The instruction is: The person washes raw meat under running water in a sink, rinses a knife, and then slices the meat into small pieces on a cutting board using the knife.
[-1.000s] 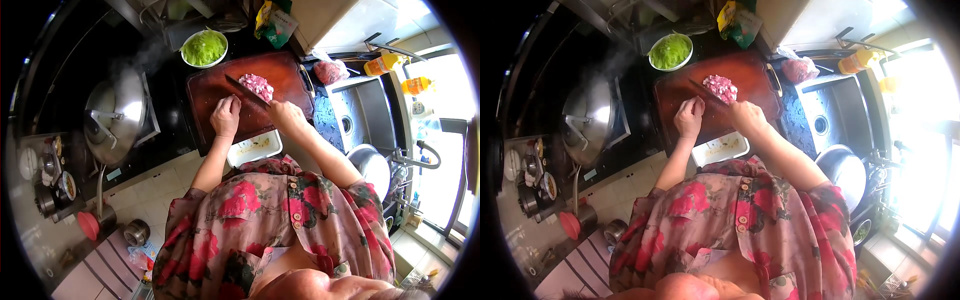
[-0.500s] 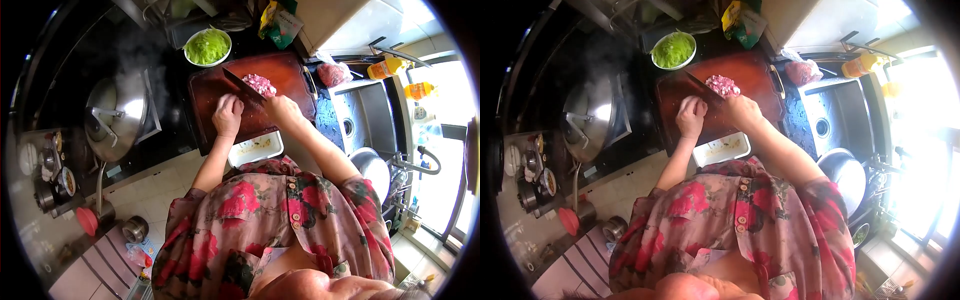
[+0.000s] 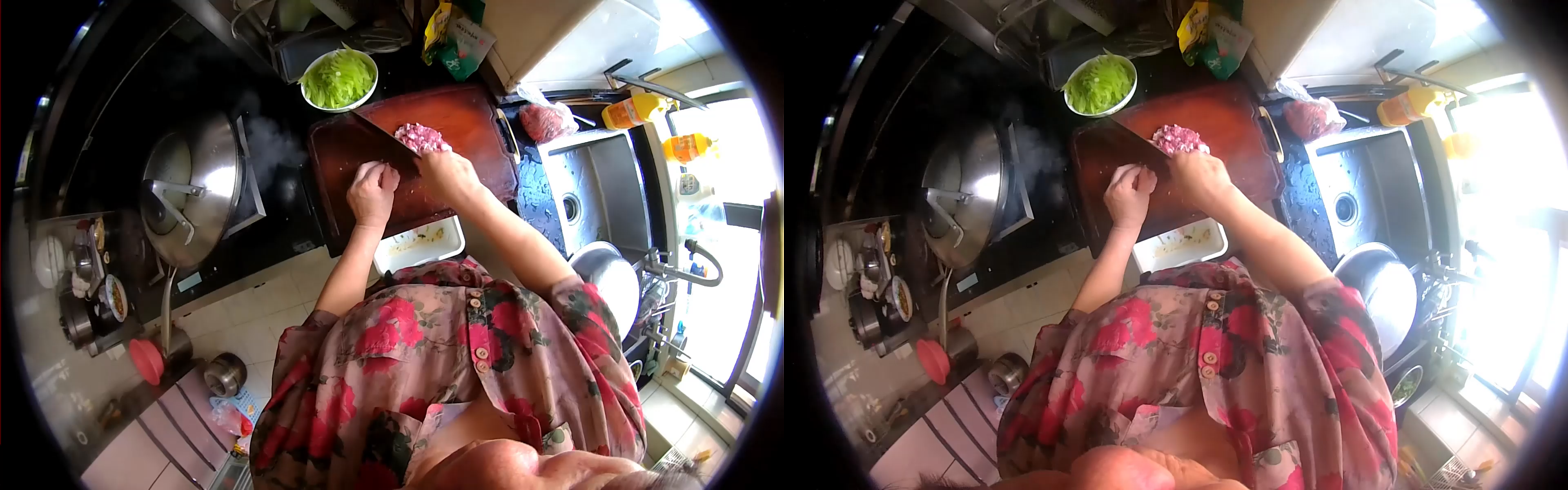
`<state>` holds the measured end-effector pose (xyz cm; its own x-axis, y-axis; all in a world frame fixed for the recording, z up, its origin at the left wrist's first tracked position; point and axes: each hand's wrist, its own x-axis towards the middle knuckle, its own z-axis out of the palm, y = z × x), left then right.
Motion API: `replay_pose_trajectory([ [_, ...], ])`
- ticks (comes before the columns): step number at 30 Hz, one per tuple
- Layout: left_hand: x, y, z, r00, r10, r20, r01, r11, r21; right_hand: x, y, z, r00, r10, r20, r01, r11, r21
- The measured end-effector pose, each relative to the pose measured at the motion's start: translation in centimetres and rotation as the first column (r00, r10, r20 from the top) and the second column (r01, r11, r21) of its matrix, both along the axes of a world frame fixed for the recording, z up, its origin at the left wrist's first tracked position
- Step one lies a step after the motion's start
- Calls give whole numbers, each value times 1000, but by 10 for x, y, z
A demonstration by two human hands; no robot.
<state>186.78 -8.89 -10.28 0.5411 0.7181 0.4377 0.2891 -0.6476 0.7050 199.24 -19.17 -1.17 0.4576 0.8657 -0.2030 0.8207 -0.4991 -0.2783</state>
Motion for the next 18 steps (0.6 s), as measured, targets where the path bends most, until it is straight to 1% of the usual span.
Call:
replay_pose_trajectory([
  [1,1,-1,-3,999,32,25,-30,996,-80,3,-8,11,1000,8,8,-8,1000,-4],
  [2,1,-1,9,999,41,21,-41,999,-18,0,-19,29,999,-15,-29,14,999,-48],
  [3,0,-2,13,999,36,15,-36,999,-26,-5,-30,39,997,-46,-66,40,995,-94],
  [4,1,-1,15,999,44,20,-45,999,11,-9,-40,39,997,-45,-66,38,994,-99],
  [6,0,-1,16,998,67,2,-67,996,61,-17,-52,35,992,-51,-112,54,998,21],
  [8,2,2,11,998,52,-25,-50,997,56,-16,-45,26,992,-42,-121,44,999,15],
  [10,0,2,11,998,-14,-60,17,999,48,-18,-26,11,987,-54,-153,55,998,3],
  [12,-2,-1,10,997,-46,-65,49,998,41,-15,6,-13,995,-15,-99,18,999,30],
  [13,-1,2,12,996,-64,-60,66,997,46,-16,19,-12,998,-1,-55,4,998,55],
  [14,-3,2,14,995,-76,-62,78,997,26,-15,20,-7,999,-3,-52,7,997,73],
  [16,-4,3,13,997,-70,-32,71,997,28,-7,10,3,993,27,-119,-29,1000,-12],
  [17,-3,2,13,998,-59,-5,59,998,13,-1,0,-2,994,28,-109,-29,1000,-10],
  [18,-6,1,13,999,-27,-35,28,1000,11,5,-16,-16,994,23,-108,-29,998,-47],
])
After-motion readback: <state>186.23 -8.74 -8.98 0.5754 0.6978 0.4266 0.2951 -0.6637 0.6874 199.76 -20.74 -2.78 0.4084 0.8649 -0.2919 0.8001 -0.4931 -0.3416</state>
